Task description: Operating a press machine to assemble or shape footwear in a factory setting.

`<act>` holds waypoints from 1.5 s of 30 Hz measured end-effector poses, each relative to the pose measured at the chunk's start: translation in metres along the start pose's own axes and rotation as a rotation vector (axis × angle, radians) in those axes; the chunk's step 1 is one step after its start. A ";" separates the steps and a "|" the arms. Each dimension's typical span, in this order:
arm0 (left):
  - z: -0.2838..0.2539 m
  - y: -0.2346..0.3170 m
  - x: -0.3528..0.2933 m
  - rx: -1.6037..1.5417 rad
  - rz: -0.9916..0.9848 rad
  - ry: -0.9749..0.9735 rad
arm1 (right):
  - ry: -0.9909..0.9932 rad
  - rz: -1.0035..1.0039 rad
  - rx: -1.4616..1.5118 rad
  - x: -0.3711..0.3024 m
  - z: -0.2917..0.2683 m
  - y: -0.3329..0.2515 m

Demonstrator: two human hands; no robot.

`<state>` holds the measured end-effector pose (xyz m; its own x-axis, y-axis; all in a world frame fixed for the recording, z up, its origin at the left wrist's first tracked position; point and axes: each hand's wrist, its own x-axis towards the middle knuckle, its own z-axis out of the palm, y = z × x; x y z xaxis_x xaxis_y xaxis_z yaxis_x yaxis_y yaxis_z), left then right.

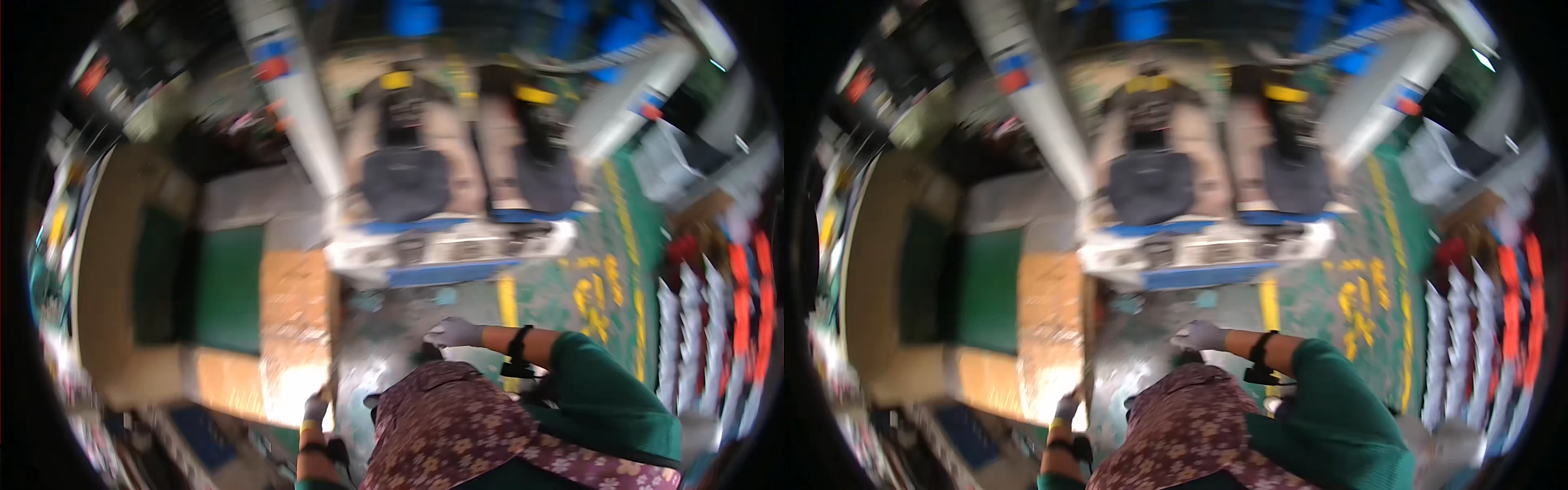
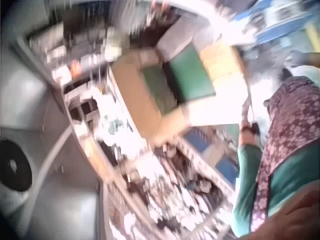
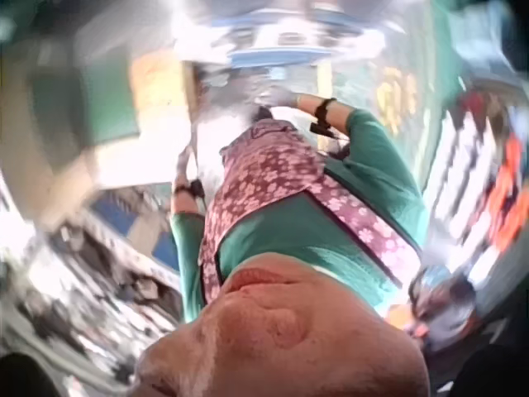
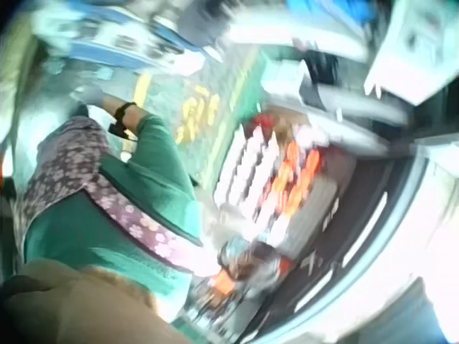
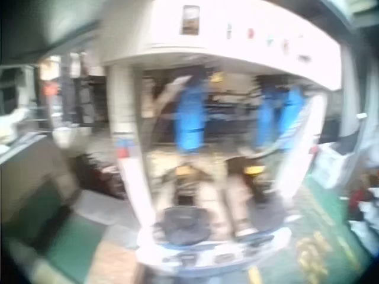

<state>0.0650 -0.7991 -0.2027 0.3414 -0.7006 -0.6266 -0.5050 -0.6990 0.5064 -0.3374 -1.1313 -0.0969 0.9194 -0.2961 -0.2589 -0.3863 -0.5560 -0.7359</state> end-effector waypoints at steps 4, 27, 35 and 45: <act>-0.093 -0.087 -0.011 0.667 -0.099 0.183 | 0.011 0.033 0.342 0.136 0.033 -0.119; -0.710 -0.330 0.351 0.764 -0.008 0.836 | 0.603 0.381 -0.448 0.481 0.156 -0.152; -0.711 -0.364 0.359 0.713 -0.002 0.735 | 0.616 0.373 -0.413 0.486 0.151 -0.156; -0.689 -0.373 0.362 0.639 0.055 0.648 | 0.610 0.425 -0.412 0.480 0.154 -0.157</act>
<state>0.9229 -0.8912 -0.2100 0.5847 -0.8092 -0.0584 -0.8111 -0.5846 -0.0197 0.1757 -1.0662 -0.2021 0.5349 -0.8449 0.0084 -0.7945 -0.5063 -0.3352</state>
